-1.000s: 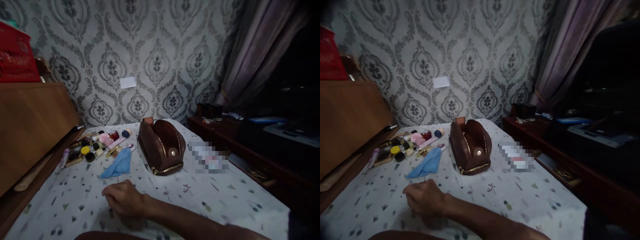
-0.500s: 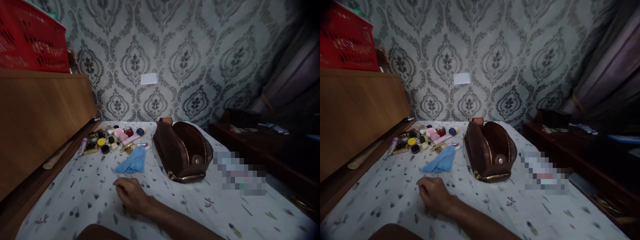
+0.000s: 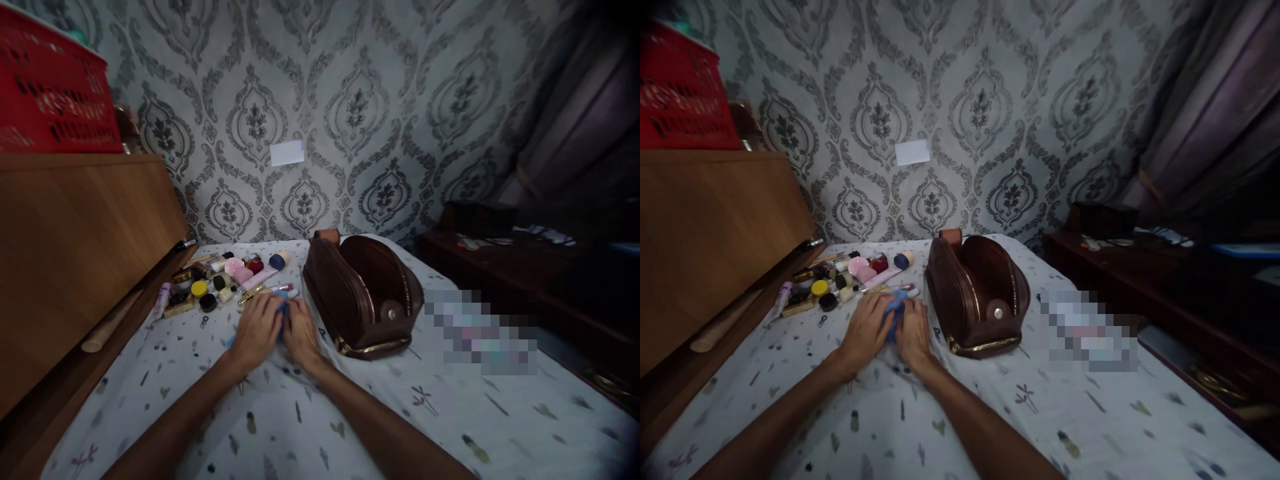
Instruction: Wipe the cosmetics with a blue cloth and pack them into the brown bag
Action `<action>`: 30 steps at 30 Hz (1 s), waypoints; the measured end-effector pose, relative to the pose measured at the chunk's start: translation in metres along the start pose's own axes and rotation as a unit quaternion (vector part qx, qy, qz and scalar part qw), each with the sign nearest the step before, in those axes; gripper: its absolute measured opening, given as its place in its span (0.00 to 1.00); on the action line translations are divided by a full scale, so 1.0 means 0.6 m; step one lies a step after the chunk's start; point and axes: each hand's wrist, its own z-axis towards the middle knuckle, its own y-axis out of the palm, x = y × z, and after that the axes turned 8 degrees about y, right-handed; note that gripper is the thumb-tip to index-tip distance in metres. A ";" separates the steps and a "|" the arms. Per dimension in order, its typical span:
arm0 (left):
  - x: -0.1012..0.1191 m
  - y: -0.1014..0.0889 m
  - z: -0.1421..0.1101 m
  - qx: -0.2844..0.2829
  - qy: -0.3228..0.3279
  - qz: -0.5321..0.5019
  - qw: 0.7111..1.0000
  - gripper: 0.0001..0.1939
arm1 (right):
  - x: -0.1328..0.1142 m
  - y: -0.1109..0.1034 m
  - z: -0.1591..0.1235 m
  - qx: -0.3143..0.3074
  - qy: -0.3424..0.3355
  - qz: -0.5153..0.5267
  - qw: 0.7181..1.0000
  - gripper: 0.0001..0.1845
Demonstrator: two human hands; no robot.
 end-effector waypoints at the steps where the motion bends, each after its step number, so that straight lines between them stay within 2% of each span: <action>1: -0.021 0.009 -0.015 -0.017 -0.039 0.035 0.998 0.12 | 0.007 0.000 0.005 -0.002 0.017 -0.024 1.000 0.19; 3: -0.051 0.022 -0.039 -0.038 -0.092 0.032 0.995 0.12 | 0.014 0.001 0.010 0.005 0.042 -0.038 0.998 0.20; 5: -0.066 0.027 -0.051 -0.045 -0.111 -0.013 0.993 0.08 | 0.014 0.001 0.012 -0.012 0.042 -0.044 0.998 0.21; 9: -0.059 0.015 -0.047 0.015 -0.151 -0.137 0.979 0.10 | -0.001 -0.003 0.006 -0.048 -0.013 -0.019 0.999 0.23; 11: -0.049 0.007 -0.040 0.053 -0.179 -0.205 0.961 0.13 | -0.009 -0.004 0.001 -0.081 -0.055 0.015 0.995 0.17; 13: -0.043 0.002 -0.038 0.066 -0.186 -0.255 0.947 0.14 | -0.014 -0.002 -0.002 -0.130 -0.068 0.054 0.988 0.07; 15: -0.044 0.000 -0.040 0.073 -0.197 -0.297 0.932 0.14 | -0.015 0.001 -0.002 -0.145 -0.027 0.119 0.982 0.03; 17: -0.055 0.001 -0.043 0.099 -0.227 -0.330 0.911 0.14 | -0.012 0.003 0.002 -0.106 0.053 0.212 0.970 0.03; 19: -0.072 0.004 -0.045 0.159 -0.283 -0.352 0.878 0.13 | -0.007 0.003 0.010 -0.059 0.119 0.289 0.948 0.08; 22: -0.097 0.009 -0.046 0.262 -0.375 -0.375 0.806 0.16 | -0.001 -0.002 0.019 -0.037 0.160 0.330 0.929 0.14; 24: -0.105 0.011 -0.045 0.280 -0.396 -0.385 0.785 0.18 | -0.002 -0.005 0.020 -0.042 0.174 0.348 0.920 0.14; 25: -0.105 0.011 -0.045 0.272 -0.393 -0.391 0.787 0.18 | -0.005 -0.006 0.018 -0.052 0.171 0.351 0.919 0.14; 27: -0.097 0.011 -0.045 0.222 -0.363 -0.406 0.809 0.18 | -0.014 -0.006 0.011 -0.094 0.130 0.328 0.931 0.12; 30: -0.077 0.015 -0.048 0.094 -0.263 -0.400 0.873 0.17 | -0.027 -0.003 -0.005 -0.173 0.009 0.221 0.960 0.07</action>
